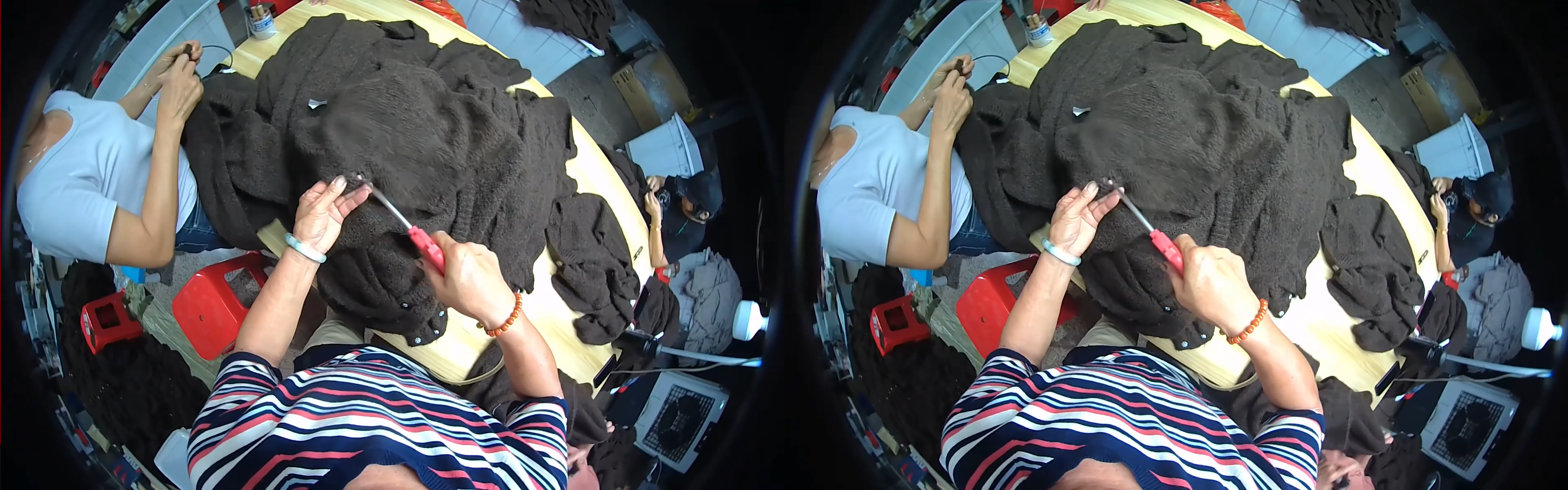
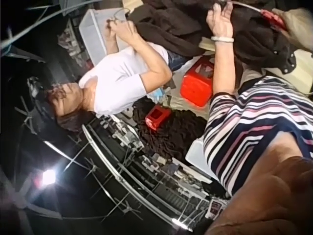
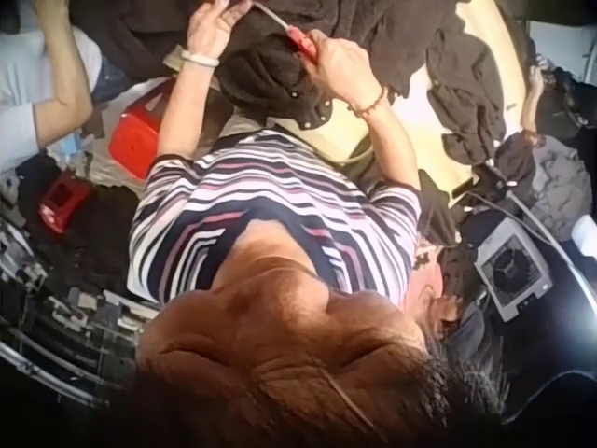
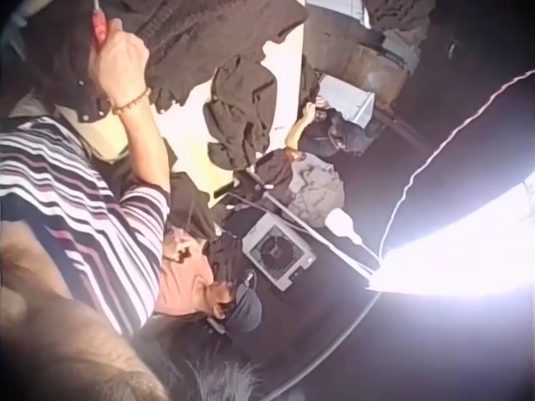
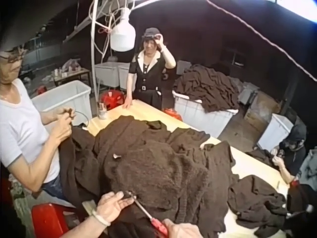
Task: Trimming excess threads from dark brown garments using a pair of scissors on a workbench.
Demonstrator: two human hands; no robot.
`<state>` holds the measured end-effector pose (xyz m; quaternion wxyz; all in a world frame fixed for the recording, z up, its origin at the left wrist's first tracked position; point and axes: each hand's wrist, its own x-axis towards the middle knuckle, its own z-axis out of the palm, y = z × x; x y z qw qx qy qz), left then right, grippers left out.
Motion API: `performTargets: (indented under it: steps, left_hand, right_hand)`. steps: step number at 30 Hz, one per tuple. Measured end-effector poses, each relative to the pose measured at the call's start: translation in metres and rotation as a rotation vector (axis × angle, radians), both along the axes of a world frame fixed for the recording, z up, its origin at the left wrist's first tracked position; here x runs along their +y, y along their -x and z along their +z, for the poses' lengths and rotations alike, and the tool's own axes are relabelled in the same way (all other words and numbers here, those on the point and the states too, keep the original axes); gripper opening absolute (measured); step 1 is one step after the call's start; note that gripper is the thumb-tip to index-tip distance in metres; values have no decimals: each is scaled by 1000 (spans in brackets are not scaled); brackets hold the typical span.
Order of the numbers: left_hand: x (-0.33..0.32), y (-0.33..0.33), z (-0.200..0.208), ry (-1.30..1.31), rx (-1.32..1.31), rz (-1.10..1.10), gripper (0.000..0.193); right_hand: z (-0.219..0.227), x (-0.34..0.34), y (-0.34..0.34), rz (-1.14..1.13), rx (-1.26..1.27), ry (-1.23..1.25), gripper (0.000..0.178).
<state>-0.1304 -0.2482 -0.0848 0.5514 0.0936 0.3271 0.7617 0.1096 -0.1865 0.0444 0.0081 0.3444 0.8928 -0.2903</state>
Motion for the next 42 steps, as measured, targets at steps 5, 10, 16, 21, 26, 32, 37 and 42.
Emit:
performTargets:
  steps: [5,10,16,21,26,32,37,42]
  left_hand:
    - [1,-6,5,22,5,-13,20]
    - [-14,-66,36,204,738,-96,28]
    - [-68,-151,-11,-228,2139,-402,54]
    - [-39,-167,-55,147,2365,-474,25]
    - [4,-95,46,137,2198,-794,18]
    - [-6,-148,28,196,2014,-1360,78]
    - [-29,-143,-74,-320,2341,-734,47]
    - [44,-79,61,-182,1715,-1037,21]
  right_hand:
    - [2,-3,-19,-42,-21,114,30]
    - [-9,4,-85,-381,134,123,26]
    - [-31,-18,-154,-547,115,179,25]
    - [-45,-37,-181,-578,48,188,23]
    - [-57,-40,-193,-587,-5,171,25]
    - [-77,-25,-163,-815,14,-23,27]
    - [-102,-21,-148,-761,-137,-120,47]
    - [-102,-11,-147,-854,-128,-78,52]
